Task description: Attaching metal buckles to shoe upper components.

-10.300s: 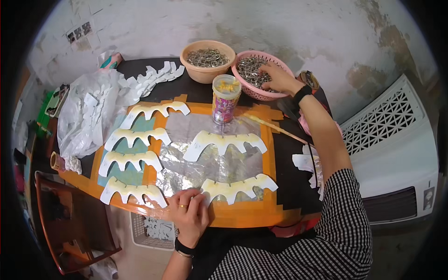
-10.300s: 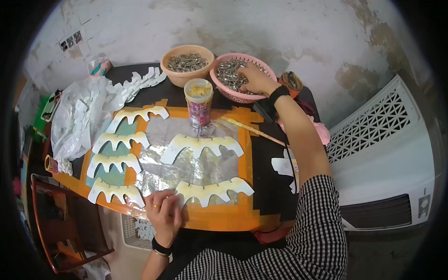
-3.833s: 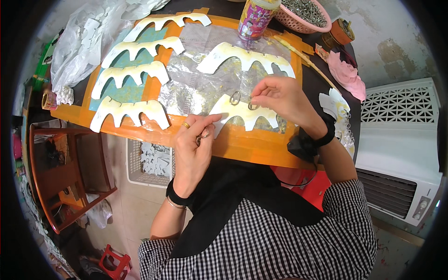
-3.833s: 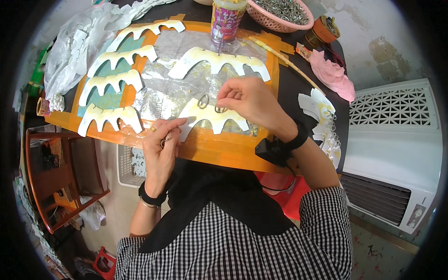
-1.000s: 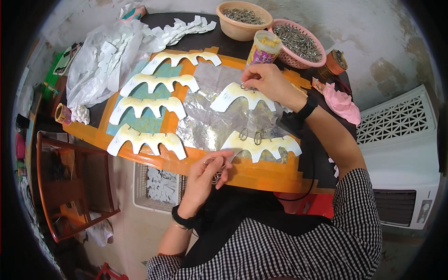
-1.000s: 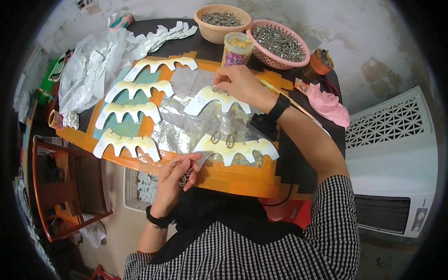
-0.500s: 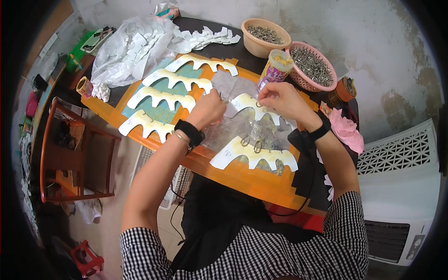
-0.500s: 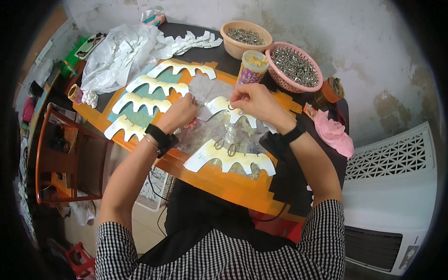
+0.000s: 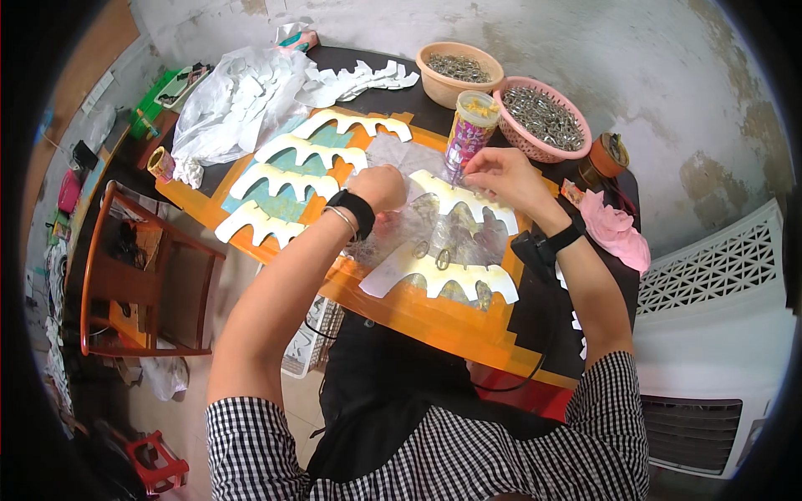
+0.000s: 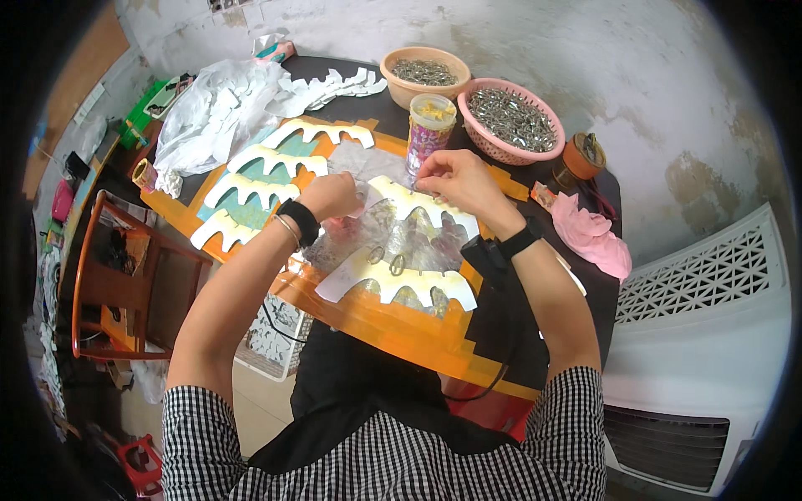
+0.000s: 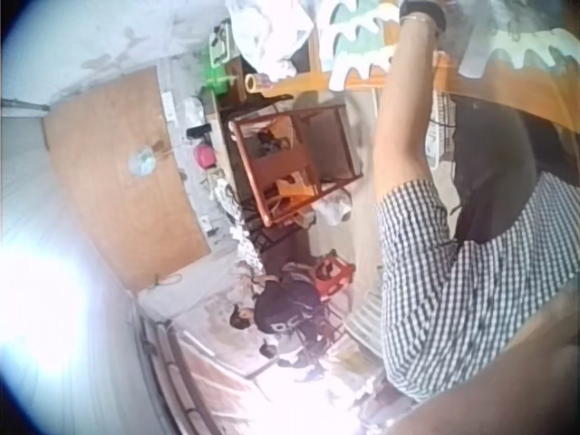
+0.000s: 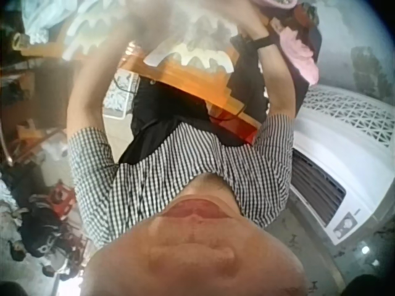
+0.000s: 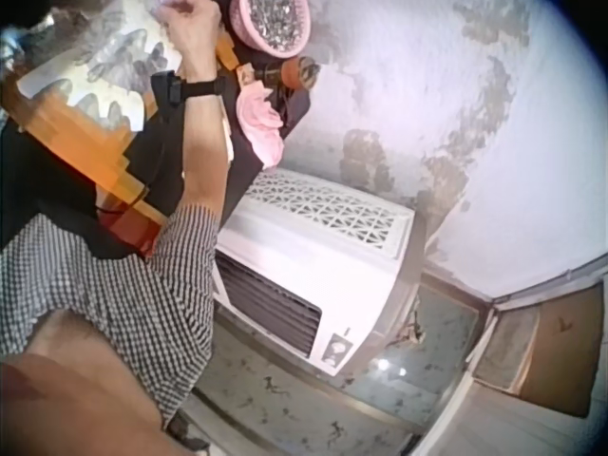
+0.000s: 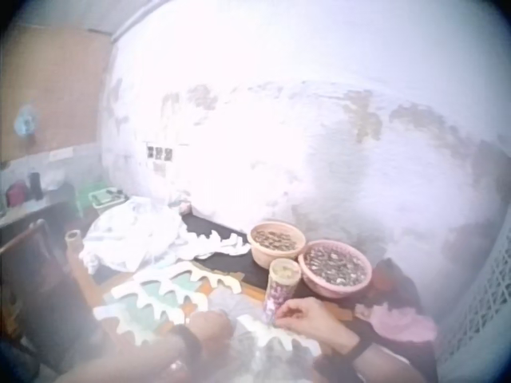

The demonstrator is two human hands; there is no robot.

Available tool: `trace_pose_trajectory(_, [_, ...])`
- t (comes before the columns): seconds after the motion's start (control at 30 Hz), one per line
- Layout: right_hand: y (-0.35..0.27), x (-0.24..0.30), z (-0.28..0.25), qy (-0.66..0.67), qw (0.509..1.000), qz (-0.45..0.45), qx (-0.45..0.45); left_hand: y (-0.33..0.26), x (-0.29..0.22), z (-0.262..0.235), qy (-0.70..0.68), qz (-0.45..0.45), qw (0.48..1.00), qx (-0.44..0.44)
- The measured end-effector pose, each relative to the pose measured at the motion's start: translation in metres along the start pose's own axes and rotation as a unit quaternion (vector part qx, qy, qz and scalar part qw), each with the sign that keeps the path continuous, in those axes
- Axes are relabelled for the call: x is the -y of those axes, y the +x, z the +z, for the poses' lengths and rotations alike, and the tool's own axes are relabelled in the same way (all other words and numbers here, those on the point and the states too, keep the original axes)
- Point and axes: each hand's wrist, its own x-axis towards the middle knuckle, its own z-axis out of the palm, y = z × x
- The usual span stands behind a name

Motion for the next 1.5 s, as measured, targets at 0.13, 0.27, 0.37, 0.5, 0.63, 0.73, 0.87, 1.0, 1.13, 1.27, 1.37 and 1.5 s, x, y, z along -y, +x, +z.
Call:
trace_pose_trajectory(0.13, [0.013, -0.002, 0.01, -0.044, 0.997, -0.06, -0.021, 0.004, -0.006, -0.012, -0.029, -0.041, 0.994, 0.099])
trace_pose_trajectory(0.27, [0.03, -0.002, 0.025, -0.087, 0.99, -0.108, -0.025, 0.008, -0.003, 0.012, 0.051, -0.017, 0.998, -0.028])
trace_pose_trajectory(0.37, [0.032, 0.011, 0.034, -0.106, 0.989, -0.097, -0.022, 0.012, 0.004, 0.018, 0.042, -0.029, 0.992, -0.116])
trace_pose_trajectory(0.5, [0.033, 0.01, 0.03, -0.139, 0.986, -0.081, -0.043, 0.006, -0.01, -0.003, 0.045, -0.044, 0.998, 0.0])
trace_pose_trajectory(0.63, [0.035, 0.012, 0.032, -0.145, 0.983, -0.093, -0.064, 0.002, -0.007, -0.016, 0.01, -0.037, 0.994, 0.1])
trace_pose_trajectory(0.73, [0.038, 0.009, 0.033, -0.136, 0.984, -0.101, -0.047, 0.003, -0.008, 0.001, 0.051, -0.031, 0.998, -0.034])
trace_pose_trajectory(0.87, [0.038, 0.011, 0.037, -0.124, 0.987, -0.096, -0.031, 0.008, -0.004, 0.01, 0.07, -0.011, 0.991, -0.118])
trace_pose_trajectory(1.0, [0.039, 0.011, 0.042, -0.139, 0.986, -0.09, -0.002, 0.008, 0.012, -0.007, -0.091, -0.031, 0.991, 0.091])
trace_pose_trajectory(1.13, [0.048, 0.005, 0.042, -0.139, 0.984, -0.109, 0.036, -0.005, 0.01, -0.023, -0.103, -0.033, 0.976, 0.189])
trace_pose_trajectory(1.27, [0.057, 0.013, 0.052, -0.119, 0.99, -0.073, 0.034, -0.005, 0.014, -0.017, -0.053, -0.013, 0.985, 0.166])
trace_pose_trajectory(1.37, [0.066, 0.009, 0.05, -0.11, 0.991, -0.057, 0.046, -0.011, 0.007, -0.014, -0.036, -0.006, 0.994, 0.107])
trace_pose_trajectory(1.5, [0.069, 0.012, 0.053, -0.112, 0.99, -0.051, 0.063, -0.018, 0.009, 0.007, 0.067, 0.022, 0.997, -0.034])
